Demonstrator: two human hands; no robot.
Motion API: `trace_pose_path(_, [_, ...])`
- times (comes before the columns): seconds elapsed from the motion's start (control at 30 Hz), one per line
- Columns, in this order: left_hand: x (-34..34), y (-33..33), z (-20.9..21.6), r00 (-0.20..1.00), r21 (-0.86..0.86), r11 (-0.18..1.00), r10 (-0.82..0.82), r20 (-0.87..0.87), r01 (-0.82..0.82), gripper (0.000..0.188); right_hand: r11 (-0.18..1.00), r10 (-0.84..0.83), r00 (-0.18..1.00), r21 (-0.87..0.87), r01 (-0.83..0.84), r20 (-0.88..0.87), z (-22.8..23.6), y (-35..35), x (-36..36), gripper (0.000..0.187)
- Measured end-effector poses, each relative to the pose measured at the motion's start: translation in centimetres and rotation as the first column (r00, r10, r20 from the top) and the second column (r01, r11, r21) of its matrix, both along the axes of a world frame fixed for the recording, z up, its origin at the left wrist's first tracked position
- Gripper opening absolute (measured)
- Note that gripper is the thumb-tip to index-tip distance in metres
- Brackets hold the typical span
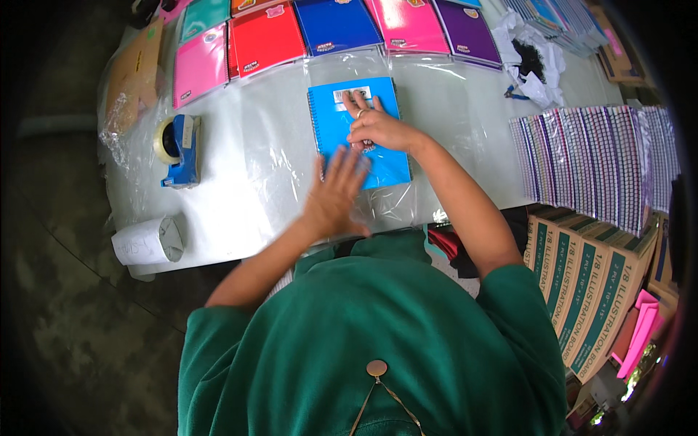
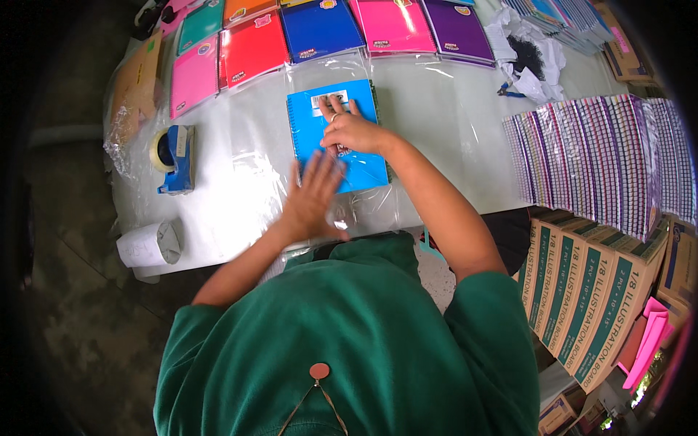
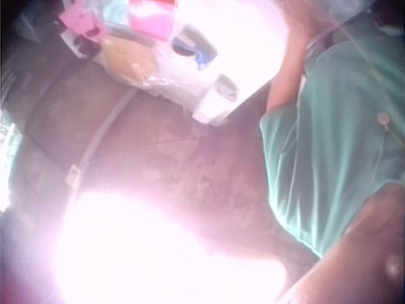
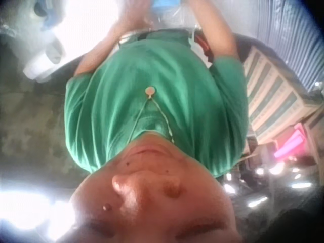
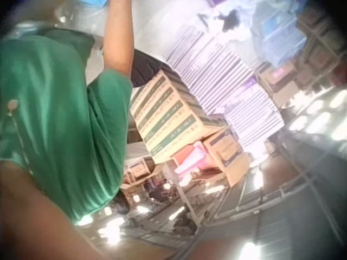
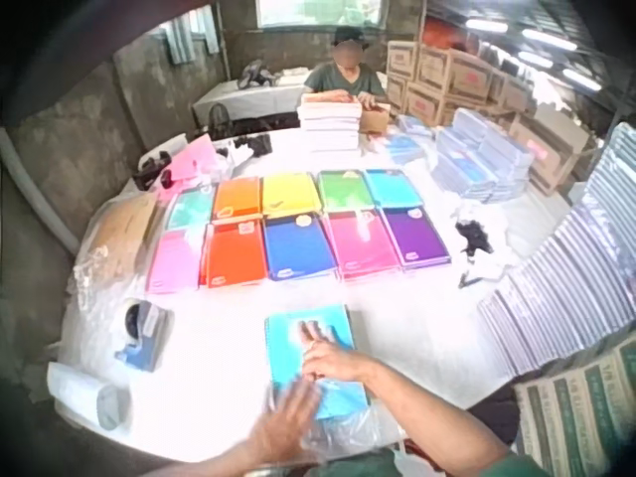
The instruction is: The person places a stack of notebooks into a plastic bag, folds the edges of the bag, and secures them with adhesive tape before placing the packaged stack onto a larger pile.
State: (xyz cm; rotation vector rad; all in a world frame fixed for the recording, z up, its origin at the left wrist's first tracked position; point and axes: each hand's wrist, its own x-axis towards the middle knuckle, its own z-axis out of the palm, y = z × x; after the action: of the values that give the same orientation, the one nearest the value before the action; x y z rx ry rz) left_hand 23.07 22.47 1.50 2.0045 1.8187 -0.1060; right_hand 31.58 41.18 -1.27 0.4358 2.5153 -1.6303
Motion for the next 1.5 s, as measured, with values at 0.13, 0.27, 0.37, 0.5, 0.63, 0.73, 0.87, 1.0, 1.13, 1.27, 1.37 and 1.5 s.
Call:
trace_pose_path(0.13, [4.7, -2.2, -2.9, 0.881, 0.19, 0.967, -0.237, 0.409, 0.172, 0.087, 0.972, 0.075, 0.982, 0.208, -0.111, 0.175, 1.6, -0.7, -0.9, 0.027])
trace_pose_path(0.27, [4.3, -0.3, -1.0, 0.801, 0.426, 0.899, -0.18, 0.571, -0.102, 0.061, 0.933, 0.117, 0.918, 0.274, -0.232, 0.38, 3.7, -1.0, -1.7, 0.02])
trace_pose_path(0.37, [3.9, 1.6, -0.5, 0.869, 0.537, 0.778, 0.023, 0.494, -0.326, 0.041, 0.935, 0.154, 0.914, 0.244, -0.257, 0.375, 3.4, -0.4, -1.9, 0.015])
trace_pose_path(0.5, [2.5, -0.2, -1.2, 0.709, 0.235, 0.959, -0.055, 0.703, -0.158, 0.019, 0.912, 0.2, 0.913, 0.273, -0.306, 0.357, 3.5, -0.6, -2.0, 0.016])
trace_pose_path(0.63, [-4.1, -5.5, 1.7, 0.289, -0.108, 0.932, 0.216, 0.933, -0.347, 0.016, 0.932, 0.132, 0.939, 0.283, -0.227, 0.318, 3.5, -0.8, -1.5, 0.016])
trace_pose_path(0.73, [-15.6, -7.8, -0.1, 0.607, 0.581, 0.246, 0.541, 0.582, -0.776, 0.04, 0.909, 0.09, 0.941, 0.36, -0.211, 0.325, 3.3, -0.9, -1.1, 0.027])
trace_pose_path(0.87, [-24.5, -13.4, -5.1, 0.148, 0.559, -0.134, 0.891, 0.43, -0.818, 0.064, 0.93, -0.061, 0.987, 0.368, 0.002, 0.151, 2.3, -1.7, -1.7, 0.075])
trace_pose_path(1.0, [-20.5, -10.8, -5.8, 0.131, 0.454, -0.143, 0.845, 0.519, -0.879, 0.058, 0.958, -0.151, 0.978, 0.267, 0.109, 0.145, 2.7, -1.5, -1.8, 0.082])
trace_pose_path(1.13, [-17.1, -10.7, -3.8, 0.159, 0.426, -0.075, 0.859, 0.487, -0.901, 0.055, 0.937, -0.197, 0.97, 0.32, 0.143, 0.143, 2.8, -1.6, -1.6, 0.086])
trace_pose_path(1.27, [-20.6, -11.5, 0.4, -0.25, -0.337, -0.062, 0.796, 0.551, -0.94, 0.04, 0.95, -0.204, 0.964, 0.27, 0.153, 0.17, 3.0, -1.5, -1.8, 0.085])
trace_pose_path(1.37, [-22.9, -13.0, -1.1, -0.158, -0.41, 0.148, 0.765, 0.624, -0.9, 0.044, 0.957, -0.174, 0.972, 0.258, 0.13, 0.157, 3.6, -1.6, -1.9, 0.083])
trace_pose_path(1.5, [-19.1, -16.6, -0.7, -0.518, -0.439, 0.558, 0.019, 0.855, -0.704, 0.025, 0.945, -0.167, 0.976, 0.304, 0.117, 0.142, 3.4, -1.2, -1.7, 0.082])
